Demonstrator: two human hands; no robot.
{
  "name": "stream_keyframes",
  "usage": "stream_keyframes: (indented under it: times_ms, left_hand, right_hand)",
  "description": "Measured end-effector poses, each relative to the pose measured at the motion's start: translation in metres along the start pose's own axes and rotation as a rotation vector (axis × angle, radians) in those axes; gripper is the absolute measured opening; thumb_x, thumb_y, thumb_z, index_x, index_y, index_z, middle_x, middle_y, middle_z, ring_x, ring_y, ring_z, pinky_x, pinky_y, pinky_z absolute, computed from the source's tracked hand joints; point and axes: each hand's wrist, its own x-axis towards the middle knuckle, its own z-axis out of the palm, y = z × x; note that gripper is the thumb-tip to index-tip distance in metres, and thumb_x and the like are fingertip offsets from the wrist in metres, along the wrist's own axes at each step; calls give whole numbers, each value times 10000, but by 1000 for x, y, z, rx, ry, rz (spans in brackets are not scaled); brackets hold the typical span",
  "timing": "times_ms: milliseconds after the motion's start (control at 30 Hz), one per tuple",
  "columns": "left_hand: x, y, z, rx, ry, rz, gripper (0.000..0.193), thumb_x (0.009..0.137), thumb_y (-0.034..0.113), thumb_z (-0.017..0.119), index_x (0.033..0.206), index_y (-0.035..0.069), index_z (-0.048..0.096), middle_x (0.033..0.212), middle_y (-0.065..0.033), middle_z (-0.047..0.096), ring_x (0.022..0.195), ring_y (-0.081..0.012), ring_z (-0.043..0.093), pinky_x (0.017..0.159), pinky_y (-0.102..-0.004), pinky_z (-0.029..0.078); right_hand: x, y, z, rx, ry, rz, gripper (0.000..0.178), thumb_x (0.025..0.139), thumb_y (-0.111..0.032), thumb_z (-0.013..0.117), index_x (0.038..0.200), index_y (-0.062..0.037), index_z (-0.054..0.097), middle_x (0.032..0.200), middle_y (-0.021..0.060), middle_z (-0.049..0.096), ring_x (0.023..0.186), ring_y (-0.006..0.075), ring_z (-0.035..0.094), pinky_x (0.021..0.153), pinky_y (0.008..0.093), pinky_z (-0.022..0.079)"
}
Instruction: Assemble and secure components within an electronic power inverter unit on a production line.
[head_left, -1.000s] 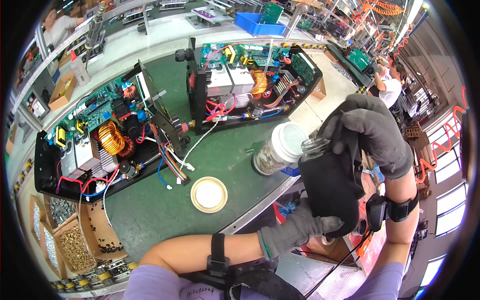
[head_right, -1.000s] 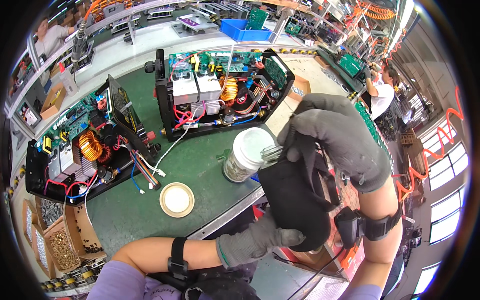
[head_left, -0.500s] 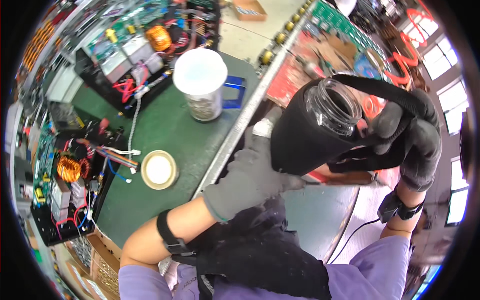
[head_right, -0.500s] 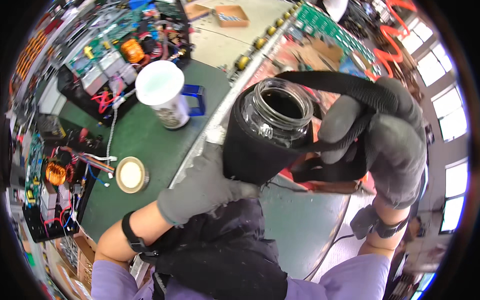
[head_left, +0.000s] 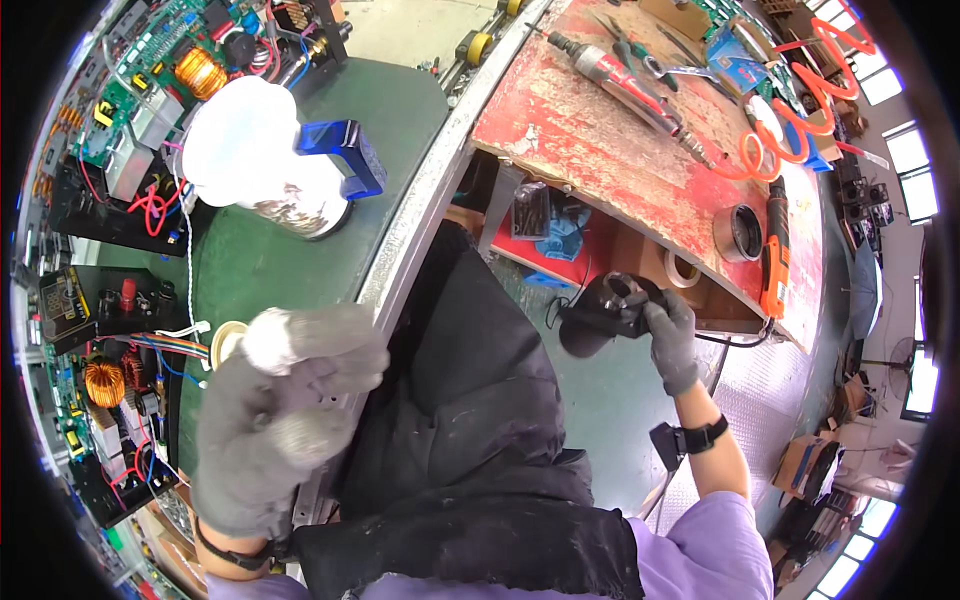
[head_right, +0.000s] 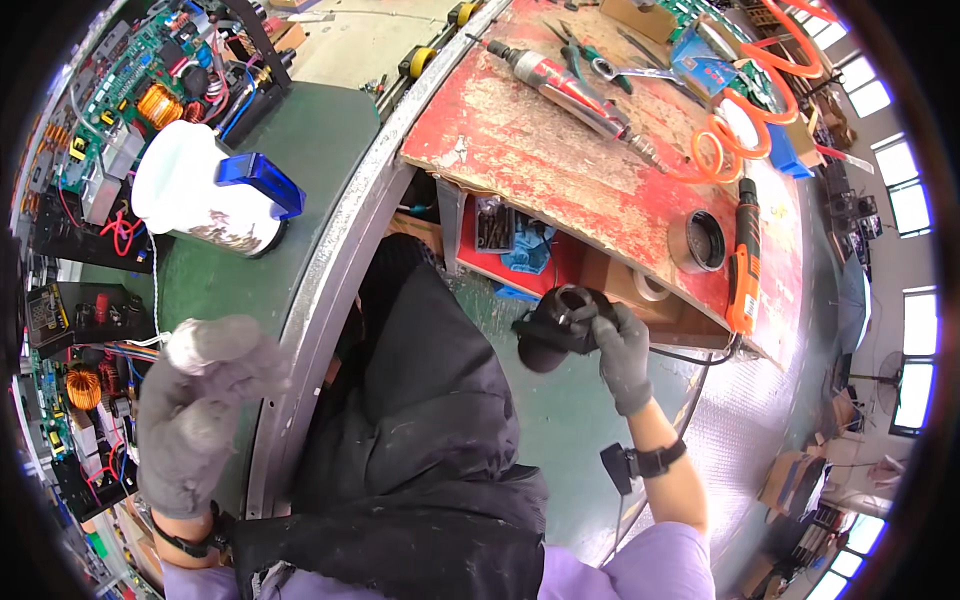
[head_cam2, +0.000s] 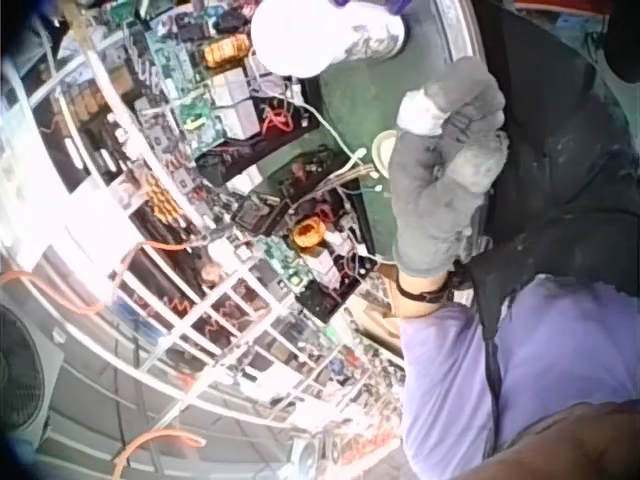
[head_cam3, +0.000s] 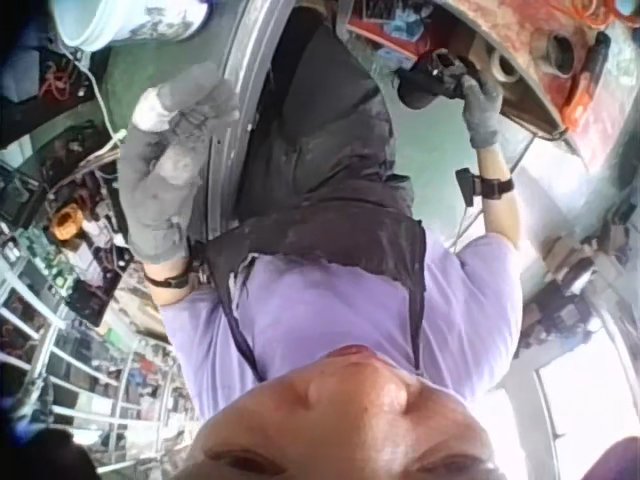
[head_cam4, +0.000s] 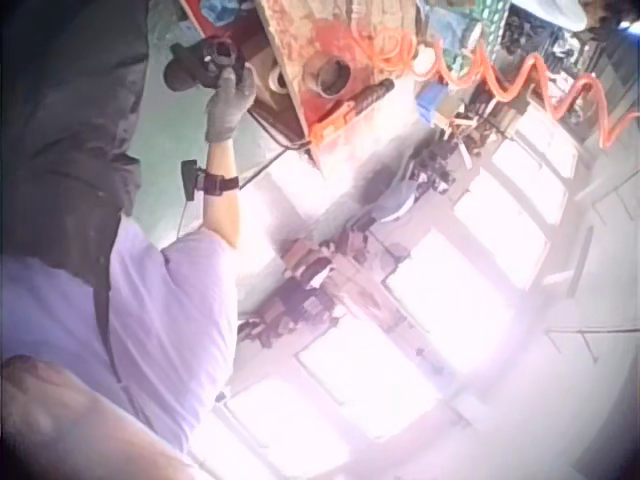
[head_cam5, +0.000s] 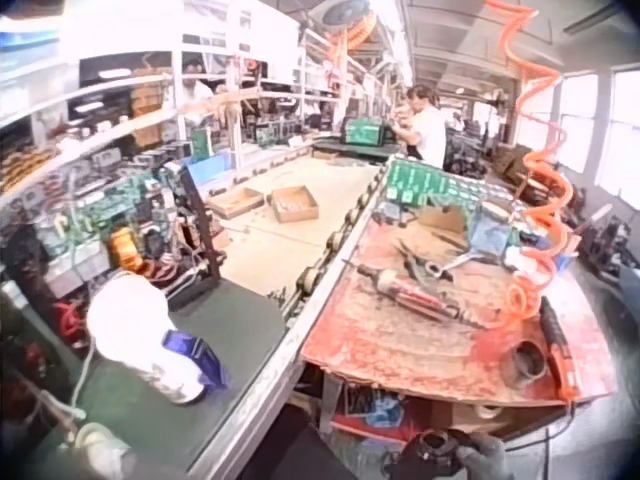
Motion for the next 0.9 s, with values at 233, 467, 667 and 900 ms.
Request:
stream_keyframes:
  times_ms: [233, 467, 667, 900]
  left_hand:
    - [-21, 3, -3, 48, 261, 79, 644, 746, 237, 790, 1266, -54, 545, 1158, -174, 643, 1049, -285, 654, 936, -433, 518]
    - [-21, 1, 0, 161, 344, 69, 705, 746, 403, 827, 1232, -40, 574, 1098, -166, 667, 998, -280, 668, 900, -429, 527]
    - [-26, -1, 4, 227, 431, 65, 713, 758, 455, 809, 1224, -34, 581, 1077, -162, 671, 967, -272, 671, 866, -414, 533]
    - [-23, -1, 2, 289, 439, 75, 716, 767, 481, 793, 1229, -23, 580, 1057, -163, 667, 951, -275, 670, 859, -410, 534]
  right_hand:
    - [96, 84, -20, 82, 430, -317, 120, 910, -46, 533, 941, 7, 635, 801, 17, 629, 715, 74, 547, 610, 246, 451]
    - [201, 215, -88, 419, 356, -173, 227, 914, -132, 635, 1118, -45, 591, 1005, 52, 644, 937, 206, 612, 850, 371, 511]
    - [200, 213, -82, -197, 369, -347, 231, 912, -142, 637, 1115, -37, 603, 1033, 60, 649, 969, 203, 608, 882, 359, 493]
    - [188, 202, -89, -937, 362, -530, 239, 911, -154, 640, 1112, -28, 617, 1065, 70, 655, 1006, 201, 603, 919, 345, 473]
